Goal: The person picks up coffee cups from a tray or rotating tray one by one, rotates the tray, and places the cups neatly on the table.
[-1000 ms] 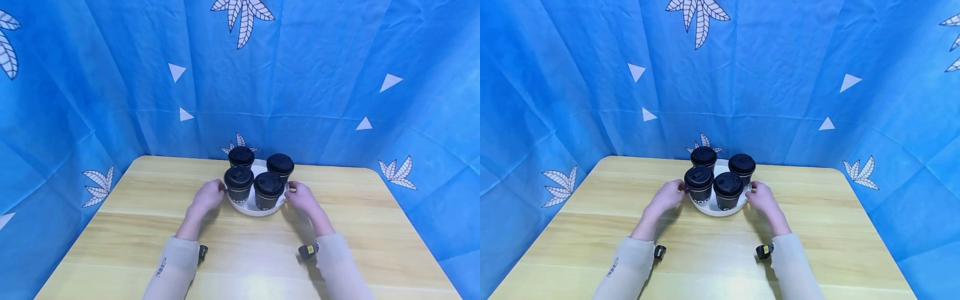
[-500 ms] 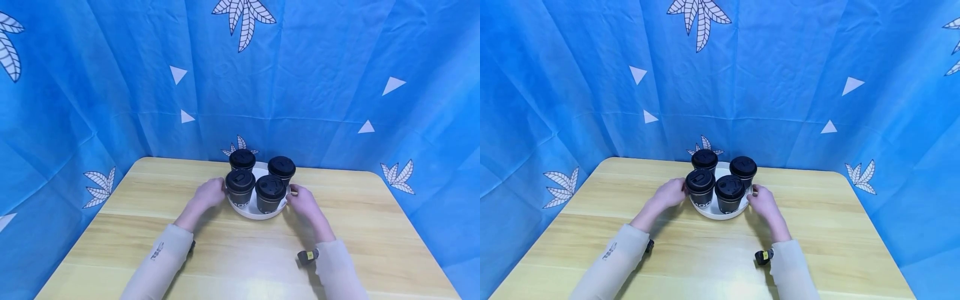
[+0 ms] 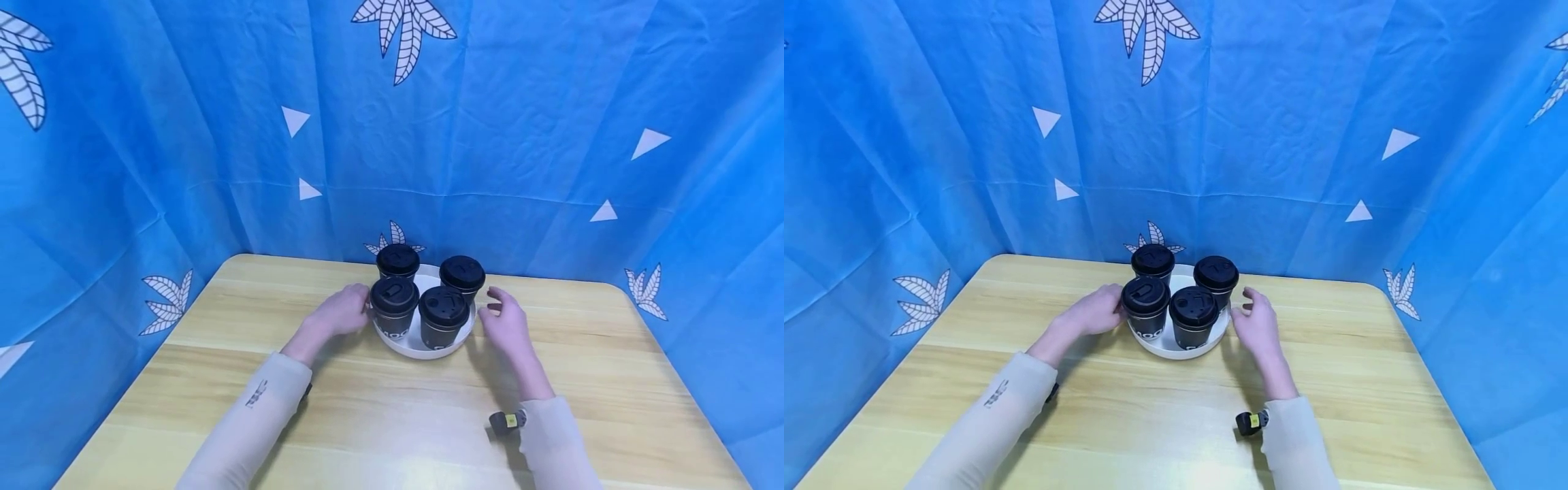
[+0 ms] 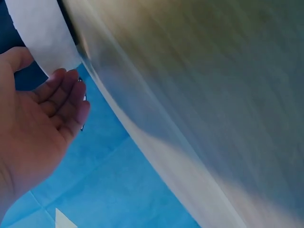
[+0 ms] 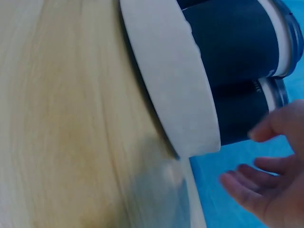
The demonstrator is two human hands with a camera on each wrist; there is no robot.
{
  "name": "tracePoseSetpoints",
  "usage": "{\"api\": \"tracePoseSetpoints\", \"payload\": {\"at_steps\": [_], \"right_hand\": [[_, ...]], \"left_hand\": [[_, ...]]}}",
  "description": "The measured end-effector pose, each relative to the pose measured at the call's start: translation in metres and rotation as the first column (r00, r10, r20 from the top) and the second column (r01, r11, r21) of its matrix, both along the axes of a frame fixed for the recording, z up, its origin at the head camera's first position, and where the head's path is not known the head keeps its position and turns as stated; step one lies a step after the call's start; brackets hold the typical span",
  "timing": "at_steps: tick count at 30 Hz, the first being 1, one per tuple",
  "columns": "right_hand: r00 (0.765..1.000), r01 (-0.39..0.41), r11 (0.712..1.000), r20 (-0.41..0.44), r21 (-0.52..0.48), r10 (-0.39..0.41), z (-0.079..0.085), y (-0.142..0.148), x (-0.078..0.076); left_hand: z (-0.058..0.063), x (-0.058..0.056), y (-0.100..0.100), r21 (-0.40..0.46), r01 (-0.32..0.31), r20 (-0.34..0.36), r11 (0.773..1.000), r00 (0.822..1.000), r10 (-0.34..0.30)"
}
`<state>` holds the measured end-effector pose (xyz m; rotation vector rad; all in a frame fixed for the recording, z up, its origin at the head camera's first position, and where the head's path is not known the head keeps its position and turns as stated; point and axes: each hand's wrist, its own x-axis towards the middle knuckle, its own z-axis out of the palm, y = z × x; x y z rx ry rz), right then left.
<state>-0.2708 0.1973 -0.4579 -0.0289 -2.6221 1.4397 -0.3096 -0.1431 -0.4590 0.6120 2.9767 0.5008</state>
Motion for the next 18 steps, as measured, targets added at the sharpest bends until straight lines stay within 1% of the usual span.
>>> {"api": "tracePoseSetpoints", "payload": {"at_steps": [2,5,9,11,13,15,18], "right_hand": [[0.997,0.053,0.996,-0.058,-0.069,-0.057,0.004,0.0,0.001],[0.984,0.1,0.983,-0.134,-0.155,-0.121,0.01,-0.002,0.004],[0.967,0.111,0.976,-0.206,-0.188,-0.149,0.017,-0.003,0.01],[0.963,0.096,0.977,-0.231,-0.188,-0.139,0.021,-0.003,0.012],[0.963,0.066,0.981,-0.247,-0.183,-0.111,0.024,-0.003,0.015],[0.964,0.021,0.984,-0.257,-0.174,-0.066,0.026,-0.002,0.017],[0.967,-0.067,0.985,-0.255,-0.162,0.024,0.029,-0.001,0.018]], "left_hand": [[-0.001,-0.001,0.0,-0.032,0.008,-0.015,0.999,1.0,-0.009],[-0.001,-0.002,0.0,-0.079,0.022,-0.048,0.997,0.998,-0.026],[-0.001,-0.001,0.0,-0.11,0.039,-0.096,0.993,0.994,-0.049],[-0.001,0.0,0.0,-0.121,0.043,-0.111,0.992,0.992,-0.056],[-0.002,0.001,0.0,-0.128,0.045,-0.126,0.991,0.99,-0.061],[-0.002,0.001,0.0,-0.137,0.046,-0.14,0.99,0.988,-0.065],[-0.002,0.001,-0.001,-0.143,0.046,-0.151,0.989,0.986,-0.067]]}}
